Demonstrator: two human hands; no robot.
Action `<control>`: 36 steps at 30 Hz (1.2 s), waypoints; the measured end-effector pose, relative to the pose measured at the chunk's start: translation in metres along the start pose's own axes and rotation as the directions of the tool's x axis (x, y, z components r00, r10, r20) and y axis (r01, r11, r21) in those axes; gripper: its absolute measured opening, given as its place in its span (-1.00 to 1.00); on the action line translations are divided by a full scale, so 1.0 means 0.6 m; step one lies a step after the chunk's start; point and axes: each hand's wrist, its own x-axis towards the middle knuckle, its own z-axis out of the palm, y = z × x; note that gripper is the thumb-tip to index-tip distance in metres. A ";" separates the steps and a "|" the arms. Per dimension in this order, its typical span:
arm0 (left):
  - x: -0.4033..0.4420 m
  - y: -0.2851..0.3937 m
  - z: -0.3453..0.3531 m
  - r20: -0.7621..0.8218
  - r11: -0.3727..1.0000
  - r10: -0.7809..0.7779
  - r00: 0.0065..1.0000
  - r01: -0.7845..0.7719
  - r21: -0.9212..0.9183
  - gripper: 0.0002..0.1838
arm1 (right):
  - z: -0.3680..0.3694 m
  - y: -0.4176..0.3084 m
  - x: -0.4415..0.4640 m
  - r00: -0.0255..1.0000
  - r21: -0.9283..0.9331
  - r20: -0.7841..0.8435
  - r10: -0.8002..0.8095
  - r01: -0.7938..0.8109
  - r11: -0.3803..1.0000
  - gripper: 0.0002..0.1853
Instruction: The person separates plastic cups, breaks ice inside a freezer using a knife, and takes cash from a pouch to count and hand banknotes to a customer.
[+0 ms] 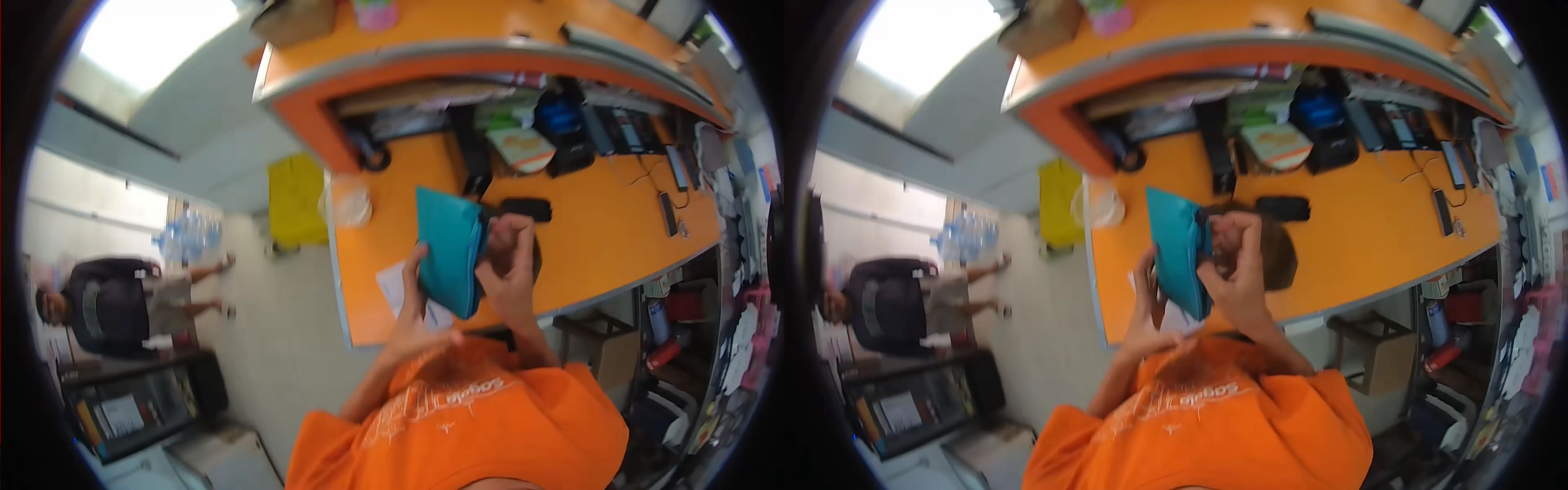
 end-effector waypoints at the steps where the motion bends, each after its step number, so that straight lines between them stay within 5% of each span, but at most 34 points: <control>1: 0.005 -0.009 -0.001 -0.006 0.978 -0.077 0.997 0.074 -0.196 0.27 | 0.010 -0.014 0.001 0.999 -0.026 0.033 -0.008 0.009 1.000 -0.57; 5: 0.009 0.019 0.003 0.162 0.964 -0.262 0.951 0.267 -0.007 0.11 | 0.032 -0.027 -0.004 0.975 -0.157 0.196 -0.105 0.137 0.978 -0.57; 12: -0.016 0.010 -0.027 0.101 0.788 -0.417 0.903 0.415 -0.455 -0.13 | 0.012 -0.039 0.007 0.987 -0.187 0.099 -0.126 0.143 0.972 -0.73; 15: -0.020 0.018 -0.039 0.146 0.708 -0.466 0.873 0.467 -0.531 -0.18 | 0.006 -0.046 0.008 0.973 -0.421 0.126 -0.192 0.227 0.878 -0.83; 21: -0.014 0.010 -0.019 -0.009 0.926 -0.341 0.940 0.335 -0.174 -0.14 | 0.017 -0.041 0.009 0.888 -0.670 0.229 -0.400 0.442 0.597 -0.78; 24: -0.005 0.005 -0.012 -0.049 0.975 -0.221 0.974 0.219 -0.032 -0.11 | 0.028 -0.061 0.009 0.832 -0.777 0.389 -0.397 0.527 0.343 -0.73; 30: -0.004 0.001 -0.018 -0.106 0.976 -0.211 0.972 0.216 0.040 -0.14 | 0.035 -0.048 0.006 0.850 -0.795 0.403 -0.340 0.509 0.329 -0.75; 35: -0.019 -0.028 -0.051 -0.106 0.900 -0.403 0.909 0.373 -0.225 -0.14 | 0.017 -0.049 -0.034 0.751 -0.691 0.424 -0.507 0.630 0.356 -0.74; 36: -0.020 -0.033 -0.054 -0.114 0.899 -0.407 0.906 0.375 -0.227 -0.13 | 0.014 -0.043 -0.035 0.756 -0.624 0.404 -0.515 0.639 0.449 -0.74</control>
